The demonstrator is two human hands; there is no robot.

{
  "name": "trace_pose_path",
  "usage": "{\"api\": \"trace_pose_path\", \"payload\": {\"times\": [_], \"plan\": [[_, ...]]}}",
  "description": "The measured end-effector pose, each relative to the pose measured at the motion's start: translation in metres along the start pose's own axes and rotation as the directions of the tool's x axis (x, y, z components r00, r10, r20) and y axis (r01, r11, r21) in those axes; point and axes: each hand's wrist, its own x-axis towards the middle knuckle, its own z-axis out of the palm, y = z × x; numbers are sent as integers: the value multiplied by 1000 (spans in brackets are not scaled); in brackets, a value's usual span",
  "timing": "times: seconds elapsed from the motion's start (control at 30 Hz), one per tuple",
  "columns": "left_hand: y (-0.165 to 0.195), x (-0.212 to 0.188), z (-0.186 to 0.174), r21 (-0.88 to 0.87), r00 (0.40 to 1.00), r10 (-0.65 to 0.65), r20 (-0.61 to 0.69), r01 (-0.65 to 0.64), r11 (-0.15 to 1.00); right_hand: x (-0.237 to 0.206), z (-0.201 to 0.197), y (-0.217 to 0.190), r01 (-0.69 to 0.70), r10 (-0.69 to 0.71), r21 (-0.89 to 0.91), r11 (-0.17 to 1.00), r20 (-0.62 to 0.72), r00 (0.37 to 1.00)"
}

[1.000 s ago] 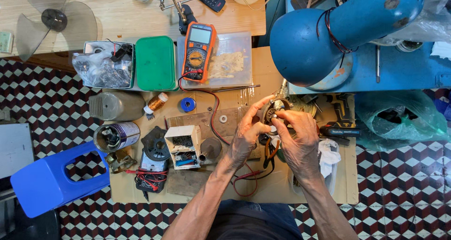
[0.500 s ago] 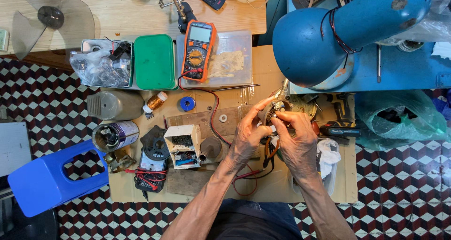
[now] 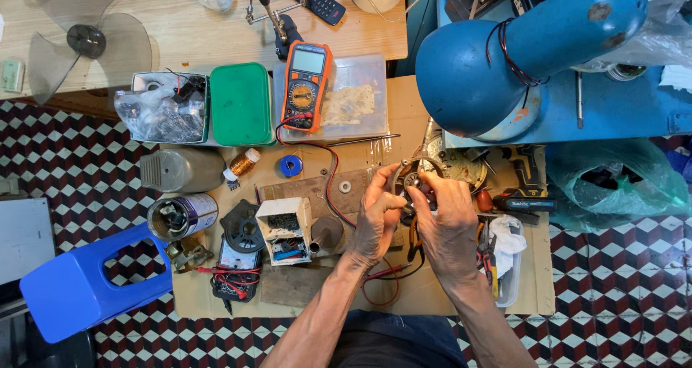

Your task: The person uses pliers and a screwdriver to adjust and manipulate a small circular electrical component on a cluttered workbench. They repeatedly reposition the component and apply pressure with the tools while occasionally rotating it by hand.

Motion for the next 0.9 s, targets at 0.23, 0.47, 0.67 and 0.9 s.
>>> {"api": "trace_pose_path", "payload": {"times": [0.23, 0.47, 0.67, 0.9], "plan": [[2, 5, -14, -195, 1000, -11, -13, 9, 981, -11, -19, 7, -139, 141, 83, 987, -13, 990], [19, 5, -8, -199, 995, -39, 95, 58, 978, -4, -20, 13, -568, 458, 476, 672, 335, 823], [26, 2, -2, -113, 995, -54, 78, 63, 992, -3, -16, 4, -511, 429, 498, 701, 278, 859], [32, 4, -11, 167, 989, -137, 52, 126, 978, -3, -13, 10, -546, 450, 527, 651, 311, 837]]}}
